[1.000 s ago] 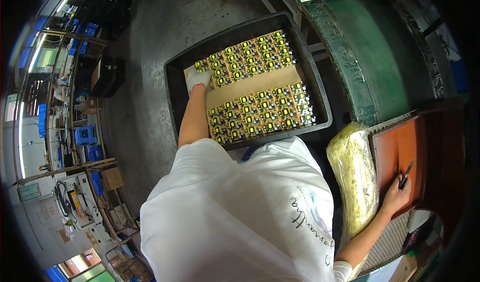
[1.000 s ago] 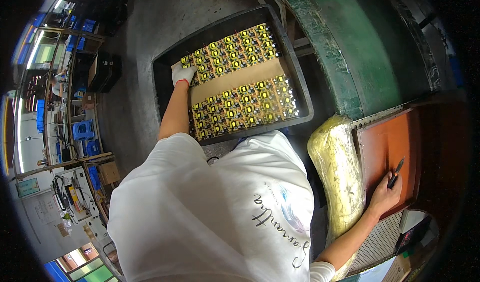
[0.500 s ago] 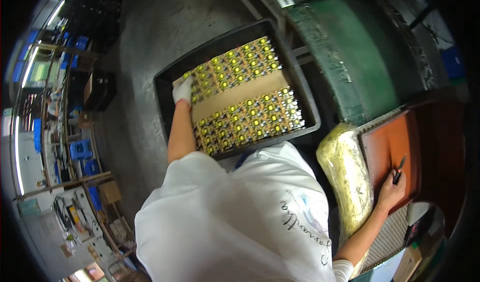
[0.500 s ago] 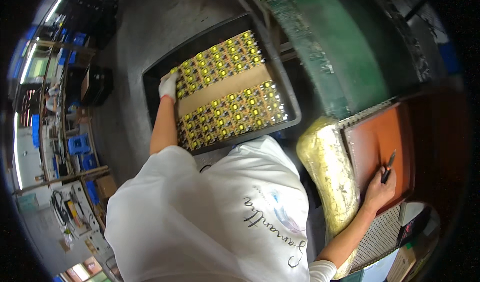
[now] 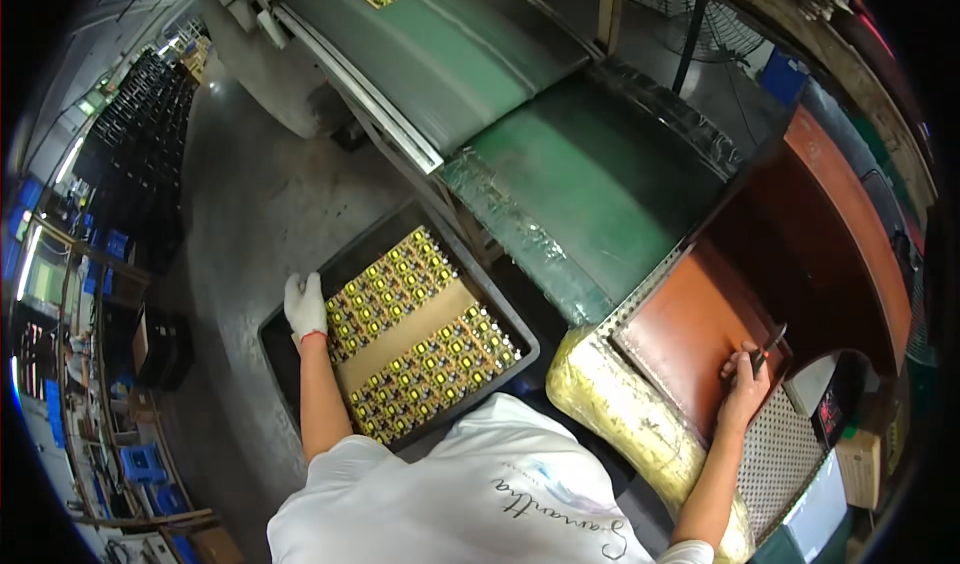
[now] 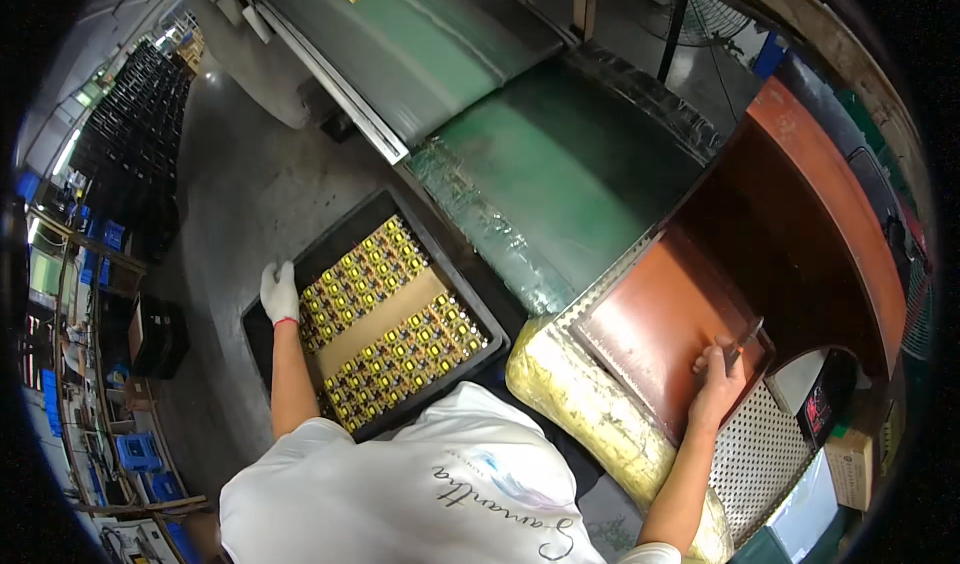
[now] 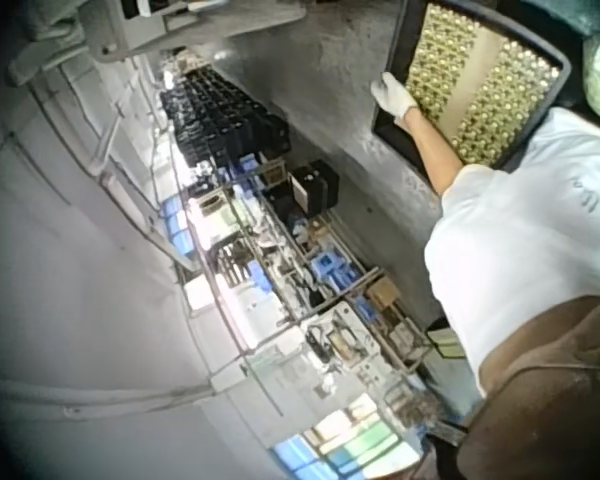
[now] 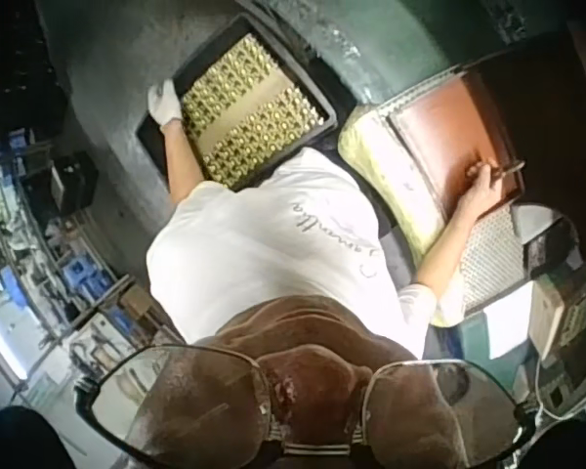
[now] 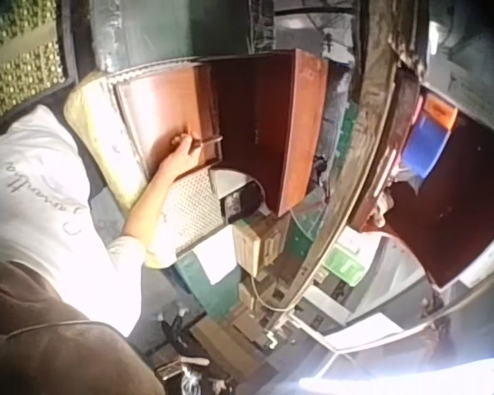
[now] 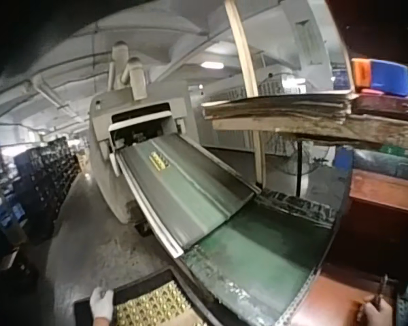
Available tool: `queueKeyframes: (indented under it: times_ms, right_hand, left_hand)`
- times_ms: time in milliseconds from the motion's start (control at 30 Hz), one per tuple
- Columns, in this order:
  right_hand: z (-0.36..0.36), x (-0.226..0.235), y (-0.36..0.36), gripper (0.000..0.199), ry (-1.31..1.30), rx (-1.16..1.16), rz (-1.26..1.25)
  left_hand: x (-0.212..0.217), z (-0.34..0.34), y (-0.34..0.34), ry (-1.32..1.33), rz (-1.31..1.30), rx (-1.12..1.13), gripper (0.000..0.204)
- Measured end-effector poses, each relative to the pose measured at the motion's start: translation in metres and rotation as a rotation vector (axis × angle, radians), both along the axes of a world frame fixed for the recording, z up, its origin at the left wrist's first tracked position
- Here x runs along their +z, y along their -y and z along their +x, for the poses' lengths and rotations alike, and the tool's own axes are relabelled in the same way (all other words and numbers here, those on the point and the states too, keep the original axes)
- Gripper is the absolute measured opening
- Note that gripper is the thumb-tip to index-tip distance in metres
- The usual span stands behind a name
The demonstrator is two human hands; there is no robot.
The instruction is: Using hand cutters to separate individual electronic units from a large PCB panel.
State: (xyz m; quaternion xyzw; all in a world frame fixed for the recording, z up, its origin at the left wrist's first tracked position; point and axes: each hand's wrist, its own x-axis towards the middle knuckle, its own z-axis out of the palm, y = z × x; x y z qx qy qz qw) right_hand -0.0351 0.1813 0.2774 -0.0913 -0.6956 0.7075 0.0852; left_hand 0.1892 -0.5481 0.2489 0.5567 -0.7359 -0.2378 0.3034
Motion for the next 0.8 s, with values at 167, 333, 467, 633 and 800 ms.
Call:
queueKeyframes:
  times_ms: [167, 333, 467, 633, 800]
  right_hand:
    - [0.014, -0.001, -0.018, 0.02, 0.045, -0.048, -0.325]
    - [-0.006, 0.019, 0.008, 0.021, 0.067, 0.062, -0.435]
    - [-0.009, 0.015, 0.004, 0.02, 0.077, -0.006, -0.437]
    - [-0.001, 0.016, -0.01, 0.021, 0.078, -0.007, -0.371]
    - [0.004, 0.014, -0.013, 0.022, 0.122, 0.225, -0.331]
  left_hand:
    - [0.056, -0.112, -0.039, -0.254, -0.07, -0.35, 0.059]
    - [0.119, -0.197, -0.143, -0.395, -0.099, -0.748, 0.052]
    - [0.13, -0.252, -0.276, -0.702, 0.215, -1.091, 0.049]
    - [0.12, -0.259, -0.448, -0.605, 0.524, -1.6, 0.049]
    - [0.087, -0.272, -0.536, -0.483, 1.022, -1.628, 0.041]
